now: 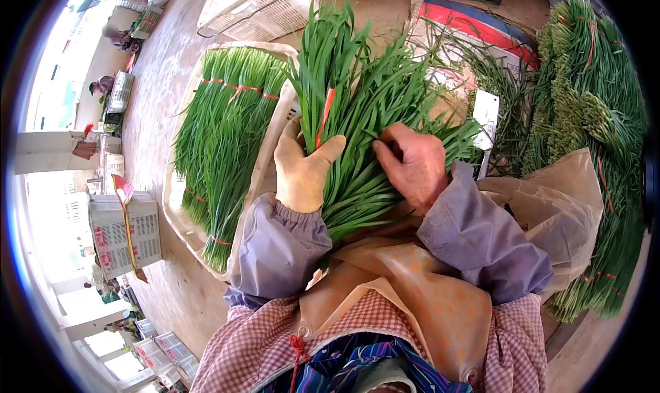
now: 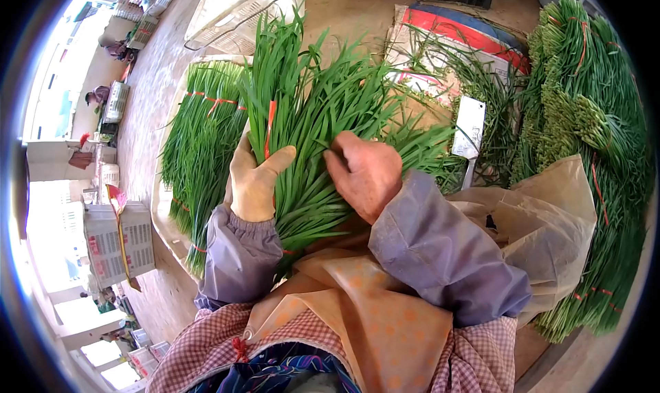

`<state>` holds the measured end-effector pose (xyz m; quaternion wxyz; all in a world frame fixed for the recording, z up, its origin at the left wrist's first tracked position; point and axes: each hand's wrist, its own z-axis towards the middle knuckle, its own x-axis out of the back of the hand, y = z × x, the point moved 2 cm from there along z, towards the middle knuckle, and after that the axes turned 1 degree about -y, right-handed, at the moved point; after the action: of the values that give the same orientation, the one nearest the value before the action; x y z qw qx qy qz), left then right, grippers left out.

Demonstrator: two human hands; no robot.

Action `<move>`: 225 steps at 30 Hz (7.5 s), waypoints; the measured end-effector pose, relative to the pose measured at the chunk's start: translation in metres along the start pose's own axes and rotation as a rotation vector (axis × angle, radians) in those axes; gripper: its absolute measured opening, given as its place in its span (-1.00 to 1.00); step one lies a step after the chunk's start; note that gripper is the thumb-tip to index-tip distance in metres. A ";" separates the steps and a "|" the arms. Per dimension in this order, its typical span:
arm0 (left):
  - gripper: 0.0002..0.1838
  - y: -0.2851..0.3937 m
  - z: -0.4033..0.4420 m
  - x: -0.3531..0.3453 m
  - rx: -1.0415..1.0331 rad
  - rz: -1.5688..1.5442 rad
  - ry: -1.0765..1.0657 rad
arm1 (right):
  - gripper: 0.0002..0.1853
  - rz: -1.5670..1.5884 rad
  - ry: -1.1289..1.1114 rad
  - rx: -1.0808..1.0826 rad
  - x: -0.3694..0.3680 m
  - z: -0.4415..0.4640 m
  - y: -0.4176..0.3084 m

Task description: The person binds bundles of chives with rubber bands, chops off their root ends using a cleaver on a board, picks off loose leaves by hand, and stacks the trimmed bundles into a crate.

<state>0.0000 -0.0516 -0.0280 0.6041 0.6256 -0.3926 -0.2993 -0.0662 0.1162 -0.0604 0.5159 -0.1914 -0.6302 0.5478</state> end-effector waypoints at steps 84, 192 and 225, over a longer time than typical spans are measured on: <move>-0.56 -0.008 0.007 0.015 0.342 -0.338 -0.075 | -0.68 -0.600 0.018 -0.192 0.039 0.006 0.065; -0.60 0.013 -0.014 -0.009 0.131 -0.243 -0.115 | -0.86 0.623 0.321 0.068 0.090 0.012 0.014; -0.56 0.009 -0.020 -0.008 0.150 -0.147 -0.166 | -0.84 0.007 0.057 0.336 0.083 0.102 0.045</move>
<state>0.0116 -0.0342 -0.0181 0.4975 0.6691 -0.4155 -0.3634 -0.2011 0.1482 -0.0503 0.5564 -0.1203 -0.5141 0.6416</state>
